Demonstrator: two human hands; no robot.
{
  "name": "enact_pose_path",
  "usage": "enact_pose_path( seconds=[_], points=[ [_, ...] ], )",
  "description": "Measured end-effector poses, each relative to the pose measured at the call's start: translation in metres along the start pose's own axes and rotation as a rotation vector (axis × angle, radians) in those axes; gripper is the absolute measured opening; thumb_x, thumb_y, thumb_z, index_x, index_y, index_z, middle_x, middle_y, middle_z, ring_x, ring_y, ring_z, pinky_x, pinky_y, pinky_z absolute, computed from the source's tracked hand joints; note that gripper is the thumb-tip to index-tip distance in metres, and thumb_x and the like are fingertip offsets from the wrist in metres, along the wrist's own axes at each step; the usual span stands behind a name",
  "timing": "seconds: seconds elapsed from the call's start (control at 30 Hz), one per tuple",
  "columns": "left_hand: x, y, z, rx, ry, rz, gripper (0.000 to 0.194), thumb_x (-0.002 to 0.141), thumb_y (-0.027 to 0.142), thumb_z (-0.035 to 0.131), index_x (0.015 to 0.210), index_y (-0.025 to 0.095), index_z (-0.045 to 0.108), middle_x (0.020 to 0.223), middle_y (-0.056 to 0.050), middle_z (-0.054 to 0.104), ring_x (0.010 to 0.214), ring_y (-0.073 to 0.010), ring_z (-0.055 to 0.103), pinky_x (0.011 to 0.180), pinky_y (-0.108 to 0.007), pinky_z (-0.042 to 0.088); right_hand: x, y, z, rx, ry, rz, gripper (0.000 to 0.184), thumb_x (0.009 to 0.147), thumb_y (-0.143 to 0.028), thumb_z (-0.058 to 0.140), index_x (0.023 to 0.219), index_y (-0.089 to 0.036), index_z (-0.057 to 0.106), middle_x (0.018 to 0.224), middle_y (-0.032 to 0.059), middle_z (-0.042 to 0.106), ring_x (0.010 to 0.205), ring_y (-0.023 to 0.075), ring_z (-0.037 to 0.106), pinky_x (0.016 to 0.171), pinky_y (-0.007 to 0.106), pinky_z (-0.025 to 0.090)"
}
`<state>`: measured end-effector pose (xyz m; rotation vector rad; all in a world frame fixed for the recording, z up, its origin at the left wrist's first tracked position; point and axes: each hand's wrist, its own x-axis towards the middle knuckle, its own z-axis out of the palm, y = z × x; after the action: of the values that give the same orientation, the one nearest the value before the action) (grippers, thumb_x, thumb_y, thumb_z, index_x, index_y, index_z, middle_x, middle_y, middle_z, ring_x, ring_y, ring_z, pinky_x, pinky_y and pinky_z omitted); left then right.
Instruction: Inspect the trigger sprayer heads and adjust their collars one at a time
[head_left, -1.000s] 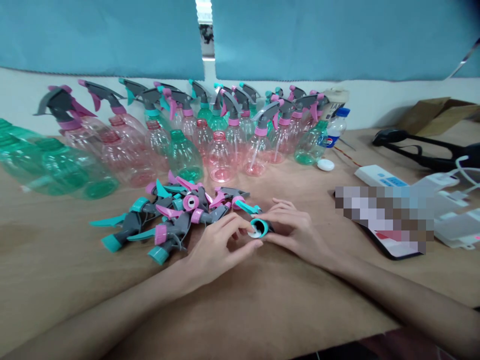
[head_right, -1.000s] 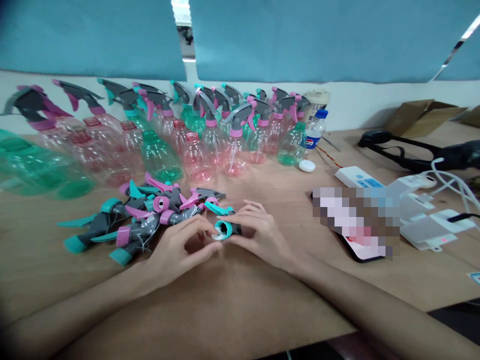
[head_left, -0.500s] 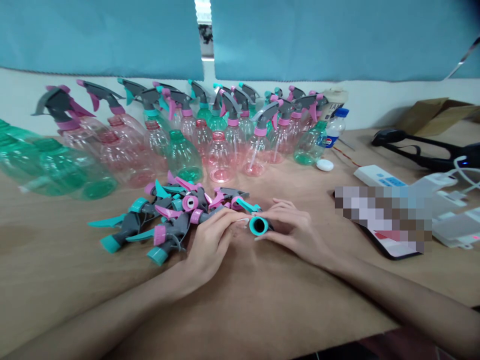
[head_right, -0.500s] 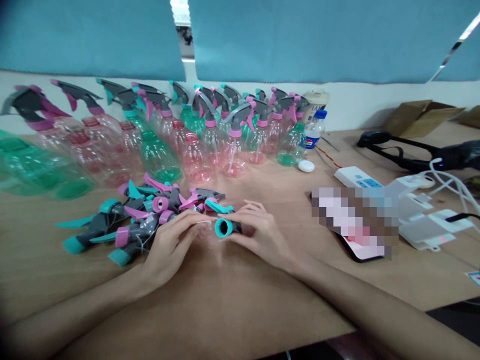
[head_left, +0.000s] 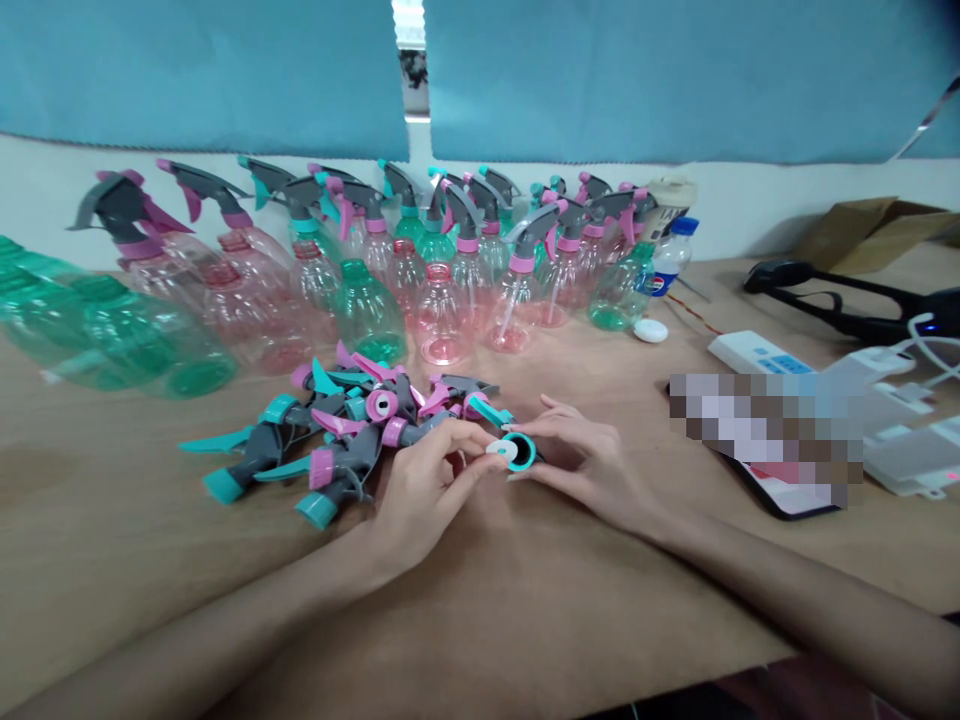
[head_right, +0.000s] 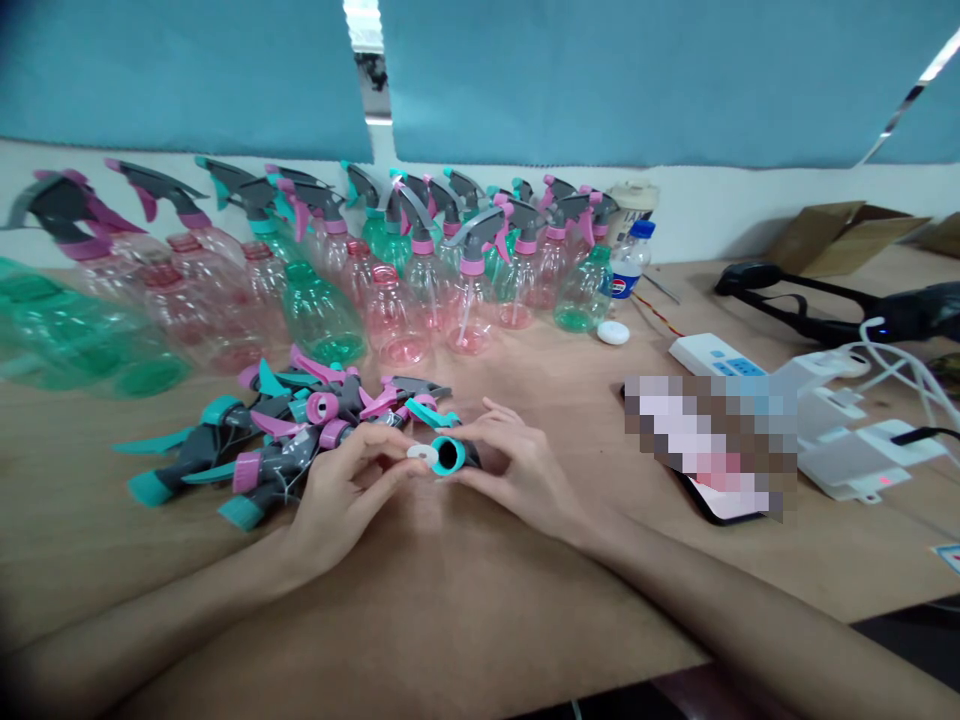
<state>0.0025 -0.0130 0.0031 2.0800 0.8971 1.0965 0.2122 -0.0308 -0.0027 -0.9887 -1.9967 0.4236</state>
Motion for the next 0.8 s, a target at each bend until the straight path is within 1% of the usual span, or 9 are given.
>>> enact_pose_path(
  seconds=[0.13, 0.23, 0.37, 0.43, 0.5, 0.57, 0.63, 0.73, 0.8],
  points=[
    [0.002, 0.001, -0.001, 0.008, -0.033, -0.006, 0.012, 0.087, 0.027, 0.059, 0.096, 0.019, 0.056, 0.078, 0.001, 0.064, 0.068, -0.0118, 0.062, 0.059, -0.022, 0.049, 0.001, -0.004, 0.001, 0.025, 0.002, -0.014, 0.029, 0.08, -0.029, 0.067, 0.109, -0.025, 0.063, 0.096, -0.0001, 0.072, 0.091, 0.0173, 0.064, 0.105, 0.05, 0.036],
    [0.003, 0.003, -0.001, 0.037, -0.056, -0.002, 0.009, 0.088, 0.027, 0.058, 0.093, 0.019, 0.057, 0.076, 0.001, 0.063, 0.064, -0.0106, 0.059, 0.054, -0.02, 0.045, 0.002, -0.003, 0.001, 0.035, 0.0, -0.017, 0.03, 0.079, -0.028, 0.068, 0.109, -0.025, 0.063, 0.094, -0.0003, 0.072, 0.091, 0.0173, 0.064, 0.105, 0.049, 0.036],
    [0.005, 0.006, -0.001, 0.082, -0.126, 0.019, 0.005, 0.089, 0.024, 0.057, 0.089, 0.02, 0.057, 0.071, 0.003, 0.059, 0.058, -0.0083, 0.054, 0.049, -0.018, 0.039, 0.001, -0.002, 0.002, 0.057, 0.0, -0.037, 0.032, 0.078, -0.026, 0.069, 0.109, -0.026, 0.063, 0.096, -0.0009, 0.072, 0.092, 0.0168, 0.065, 0.106, 0.047, 0.034],
    [0.005, 0.008, 0.0, 0.1, -0.116, 0.016, 0.005, 0.089, 0.024, 0.056, 0.088, 0.019, 0.054, 0.067, 0.005, 0.055, 0.055, -0.0073, 0.05, 0.047, -0.018, 0.037, 0.0, -0.002, 0.003, 0.069, -0.006, -0.037, 0.031, 0.078, -0.027, 0.069, 0.109, -0.027, 0.063, 0.095, -0.0013, 0.072, 0.09, 0.0166, 0.065, 0.106, 0.048, 0.034],
    [0.004, 0.009, 0.001, 0.124, -0.063, 0.034, 0.007, 0.088, 0.022, 0.056, 0.086, 0.019, 0.05, 0.063, 0.006, 0.05, 0.051, -0.0066, 0.046, 0.046, -0.018, 0.036, 0.0, -0.003, 0.003, 0.073, -0.012, -0.028, 0.031, 0.079, -0.028, 0.069, 0.109, -0.028, 0.063, 0.095, -0.0018, 0.072, 0.09, 0.0165, 0.066, 0.107, 0.048, 0.034],
    [0.004, 0.01, 0.0, 0.178, -0.005, 0.113, 0.008, 0.087, 0.02, 0.057, 0.084, 0.019, 0.05, 0.064, 0.006, 0.048, 0.053, -0.0072, 0.045, 0.049, -0.019, 0.039, 0.0, -0.004, 0.003, 0.072, -0.014, -0.018, 0.03, 0.079, -0.028, 0.068, 0.109, -0.028, 0.063, 0.096, -0.002, 0.072, 0.091, 0.0165, 0.066, 0.106, 0.048, 0.034],
    [0.004, 0.01, -0.001, 0.24, 0.022, 0.256, 0.005, 0.086, 0.017, 0.058, 0.085, 0.019, 0.053, 0.074, 0.002, 0.054, 0.065, -0.0101, 0.051, 0.059, -0.023, 0.045, -0.001, -0.004, 0.004, 0.068, -0.012, -0.018, 0.03, 0.08, -0.027, 0.067, 0.109, -0.028, 0.063, 0.098, -0.0017, 0.072, 0.092, 0.0165, 0.066, 0.105, 0.047, 0.035],
    [0.004, 0.011, -0.002, 0.289, -0.029, 0.44, 0.014, 0.083, 0.014, 0.06, 0.096, 0.02, 0.057, 0.09, -0.003, 0.062, 0.085, -0.0161, 0.056, 0.077, -0.032, 0.048, -0.002, -0.003, 0.004, 0.061, -0.004, -0.027, 0.031, 0.081, -0.026, 0.066, 0.112, -0.027, 0.062, 0.1, -0.0006, 0.072, 0.093, 0.0165, 0.066, 0.105, 0.047, 0.036],
    [0.005, 0.011, -0.002, 0.305, -0.069, 0.467, 0.02, 0.082, 0.013, 0.061, 0.101, 0.02, 0.057, 0.093, -0.003, 0.066, 0.088, -0.0177, 0.056, 0.08, -0.034, 0.048, -0.002, -0.002, 0.004, 0.054, 0.005, -0.031, 0.031, 0.082, -0.026, 0.065, 0.112, -0.027, 0.061, 0.101, -0.0002, 0.072, 0.094, 0.0167, 0.066, 0.104, 0.046, 0.036]
  ],
)
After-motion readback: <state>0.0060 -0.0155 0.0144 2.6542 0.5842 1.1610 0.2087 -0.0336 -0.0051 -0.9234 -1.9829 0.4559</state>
